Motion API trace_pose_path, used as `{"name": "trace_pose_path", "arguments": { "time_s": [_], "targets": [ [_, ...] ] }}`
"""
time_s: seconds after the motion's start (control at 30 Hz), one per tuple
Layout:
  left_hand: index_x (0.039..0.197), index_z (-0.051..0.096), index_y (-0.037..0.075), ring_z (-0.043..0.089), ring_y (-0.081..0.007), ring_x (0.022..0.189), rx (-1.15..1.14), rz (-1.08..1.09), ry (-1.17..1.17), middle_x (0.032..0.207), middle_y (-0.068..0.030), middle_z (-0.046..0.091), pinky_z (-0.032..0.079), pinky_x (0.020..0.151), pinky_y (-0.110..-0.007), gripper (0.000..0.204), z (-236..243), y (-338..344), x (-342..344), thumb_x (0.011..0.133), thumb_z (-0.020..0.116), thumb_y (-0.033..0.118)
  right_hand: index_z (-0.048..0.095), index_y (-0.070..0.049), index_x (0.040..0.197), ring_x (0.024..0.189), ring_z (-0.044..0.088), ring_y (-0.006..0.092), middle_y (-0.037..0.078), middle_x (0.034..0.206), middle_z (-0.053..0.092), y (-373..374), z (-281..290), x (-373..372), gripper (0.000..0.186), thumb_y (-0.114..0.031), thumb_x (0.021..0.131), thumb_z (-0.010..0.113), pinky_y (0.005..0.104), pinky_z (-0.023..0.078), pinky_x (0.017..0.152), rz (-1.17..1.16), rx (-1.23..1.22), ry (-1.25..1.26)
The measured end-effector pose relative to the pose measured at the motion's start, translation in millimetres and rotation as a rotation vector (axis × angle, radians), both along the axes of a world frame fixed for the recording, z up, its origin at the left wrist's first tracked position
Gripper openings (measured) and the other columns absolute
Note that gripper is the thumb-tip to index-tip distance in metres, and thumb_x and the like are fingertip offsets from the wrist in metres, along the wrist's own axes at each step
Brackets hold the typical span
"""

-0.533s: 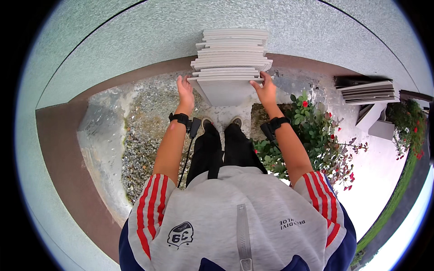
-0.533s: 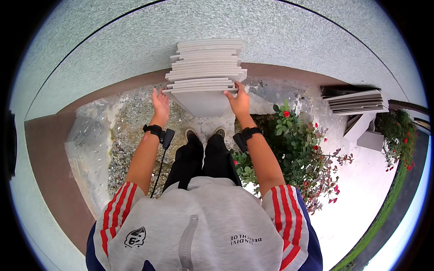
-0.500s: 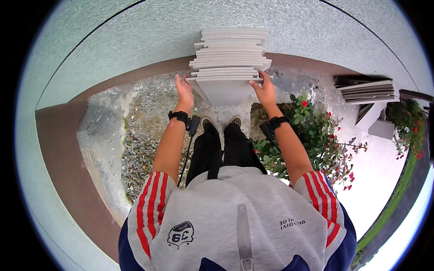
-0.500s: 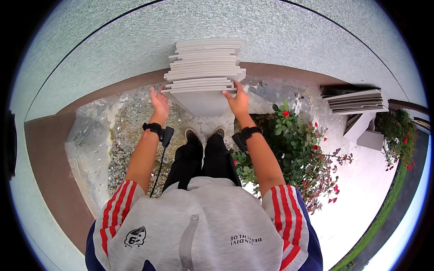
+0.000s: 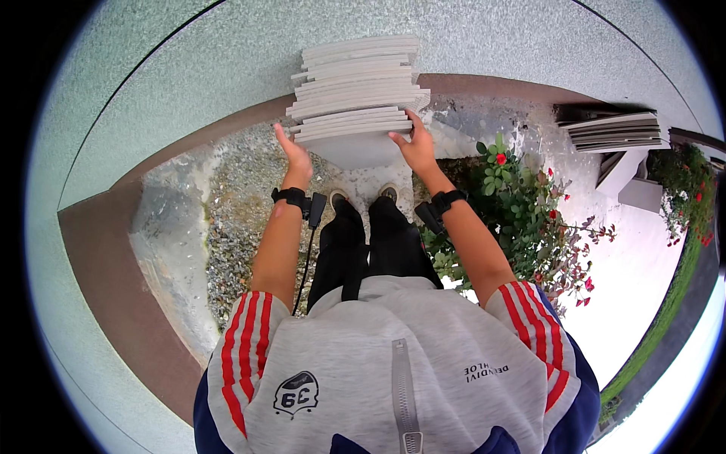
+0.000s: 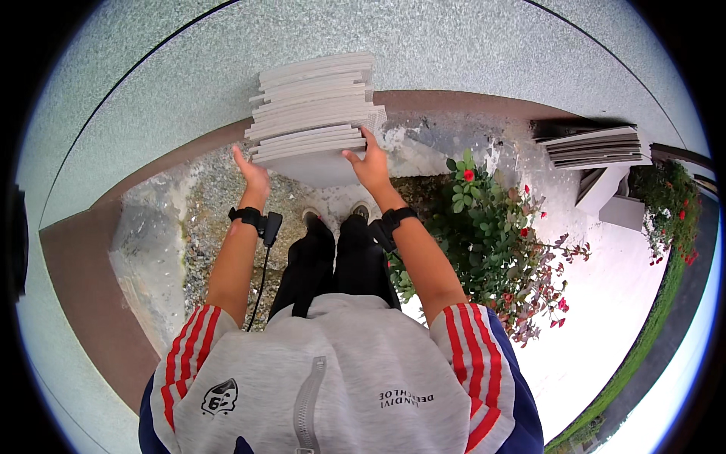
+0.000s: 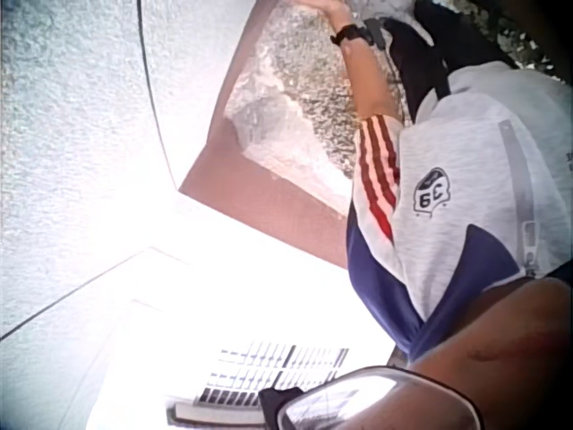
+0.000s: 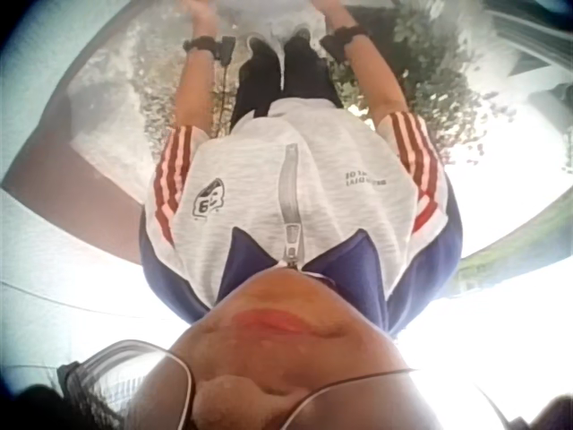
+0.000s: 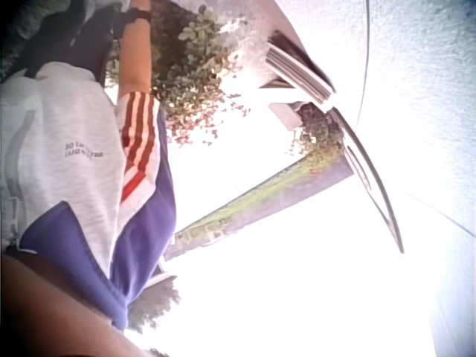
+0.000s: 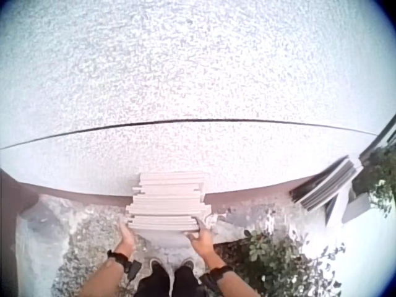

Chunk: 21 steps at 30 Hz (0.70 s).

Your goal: The person sorts and stacks tiles on a outdoor patio by hand, picking them up from several stacks and rearranging them.

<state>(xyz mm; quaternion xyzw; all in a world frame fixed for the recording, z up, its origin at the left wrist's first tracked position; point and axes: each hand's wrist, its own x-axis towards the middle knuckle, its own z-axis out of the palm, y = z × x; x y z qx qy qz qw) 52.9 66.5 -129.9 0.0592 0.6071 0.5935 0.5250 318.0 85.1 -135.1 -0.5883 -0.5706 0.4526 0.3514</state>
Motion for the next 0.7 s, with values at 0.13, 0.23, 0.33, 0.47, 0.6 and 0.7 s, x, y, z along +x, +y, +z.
{"name": "trace_pose_path", "arguments": {
  "time_s": [0.13,0.23,0.33,0.47,0.6,0.7],
  "targets": [
    [0.145,0.031,0.004,0.031,-0.0249,0.136,0.013,0.018,-0.040,0.147,-0.0114,0.037,0.018,0.113,-0.036,0.096,-19,-3,-5,0.083,0.041,0.076,0.047,-0.002,0.132,0.111,0.059,0.0378,0.025,0.118,0.061,2,5,2,0.067,-0.023,0.077,0.078,0.0394,0.047,0.091,0.026,-0.031,-0.130],
    [0.144,0.033,0.005,0.033,-0.0245,0.135,0.069,-0.036,0.001,0.146,-0.0107,0.039,0.020,0.113,-0.036,0.089,-1,-2,-2,0.086,0.041,0.072,0.049,-0.003,0.131,0.107,0.061,0.0383,0.024,0.113,0.063,1,2,-1,0.063,-0.021,0.077,0.077,0.0394,0.049,0.088,0.008,0.044,-0.110],
    [0.142,0.036,0.006,0.037,-0.0237,0.132,0.117,-0.088,0.027,0.143,-0.0096,0.042,0.022,0.112,-0.037,0.083,-5,-3,-8,0.088,0.041,0.069,0.049,-0.002,0.130,0.104,0.062,0.0377,0.024,0.111,0.064,-1,1,-6,0.063,-0.019,0.077,0.077,0.0391,0.049,0.087,-0.002,0.068,-0.106],
    [0.140,0.040,0.006,0.037,-0.0224,0.133,0.052,-0.091,0.016,0.144,-0.0090,0.042,0.022,0.111,-0.037,0.080,6,2,-6,0.089,0.042,0.068,0.049,-0.002,0.129,0.104,0.062,0.0368,0.023,0.110,0.064,1,5,-9,0.062,-0.019,0.077,0.078,0.0392,0.049,0.087,-0.006,0.072,-0.143],
    [0.142,0.038,0.003,0.039,-0.0225,0.129,-0.114,-0.266,0.110,0.142,-0.0109,0.043,0.025,0.109,-0.035,0.082,3,2,-13,0.091,0.040,0.067,0.048,-0.002,0.130,0.106,0.061,0.0372,0.024,0.110,0.064,3,-1,-8,0.067,-0.022,0.075,0.080,0.0394,0.048,0.089,-0.010,0.036,-0.155],
    [0.142,0.037,0.000,0.039,-0.0240,0.131,-0.176,-0.332,0.155,0.144,-0.0144,0.042,0.027,0.108,-0.034,0.085,6,4,-13,0.091,0.038,0.068,0.046,0.000,0.131,0.108,0.061,0.0370,0.025,0.112,0.063,3,-5,-4,0.073,-0.026,0.073,0.082,0.0393,0.048,0.091,0.000,-0.002,-0.152]
  ]
}}
